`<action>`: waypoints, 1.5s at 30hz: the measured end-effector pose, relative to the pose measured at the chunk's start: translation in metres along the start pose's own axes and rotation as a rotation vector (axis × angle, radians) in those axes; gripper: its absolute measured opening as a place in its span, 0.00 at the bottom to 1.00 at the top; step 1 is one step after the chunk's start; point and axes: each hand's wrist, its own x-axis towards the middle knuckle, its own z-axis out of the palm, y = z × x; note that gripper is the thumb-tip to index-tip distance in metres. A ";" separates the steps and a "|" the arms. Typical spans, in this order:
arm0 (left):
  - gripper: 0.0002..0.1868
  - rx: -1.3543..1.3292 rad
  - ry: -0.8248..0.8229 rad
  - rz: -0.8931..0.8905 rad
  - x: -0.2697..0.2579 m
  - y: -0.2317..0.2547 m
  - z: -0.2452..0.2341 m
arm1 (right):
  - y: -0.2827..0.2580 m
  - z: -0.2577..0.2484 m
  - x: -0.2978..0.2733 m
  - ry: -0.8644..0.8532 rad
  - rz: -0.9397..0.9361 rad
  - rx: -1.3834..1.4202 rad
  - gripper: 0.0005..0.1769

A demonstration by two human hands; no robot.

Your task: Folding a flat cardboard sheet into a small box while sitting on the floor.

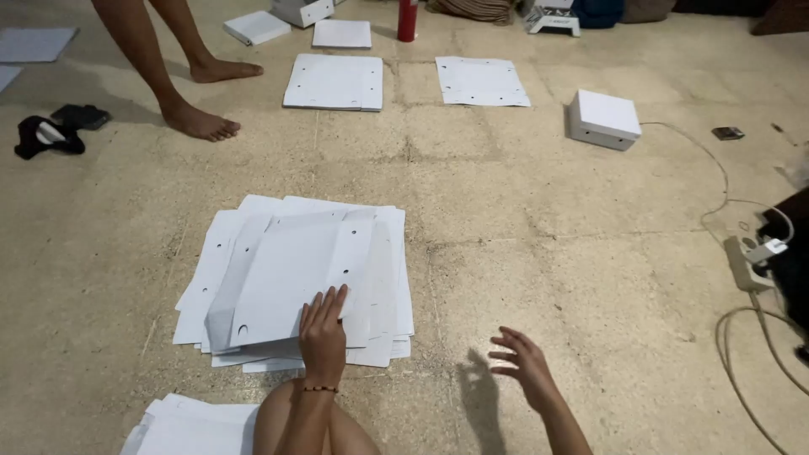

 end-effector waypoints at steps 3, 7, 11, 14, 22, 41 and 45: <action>0.30 -0.083 0.084 0.108 0.000 0.045 -0.028 | -0.008 0.026 -0.067 -0.152 0.088 0.138 0.29; 0.29 -0.235 0.069 0.218 -0.022 0.091 -0.038 | -0.006 0.034 -0.098 -0.174 0.142 0.359 0.27; 0.17 -0.305 0.016 0.312 -0.038 0.086 -0.012 | 0.019 0.027 -0.099 -0.161 0.217 0.314 0.31; 0.09 -0.223 0.015 0.381 -0.029 0.049 0.015 | 0.053 0.014 -0.085 -0.138 0.287 0.250 0.29; 0.10 0.164 0.051 0.392 0.006 -0.077 0.006 | 0.079 0.029 -0.070 -0.089 0.256 -0.121 0.22; 0.21 0.232 -0.067 0.126 0.042 -0.065 -0.088 | 0.069 0.044 -0.078 -0.226 0.183 -0.324 0.22; 0.20 0.004 0.231 0.450 0.055 0.017 -0.160 | 0.035 0.058 -0.114 -0.261 0.089 0.005 0.27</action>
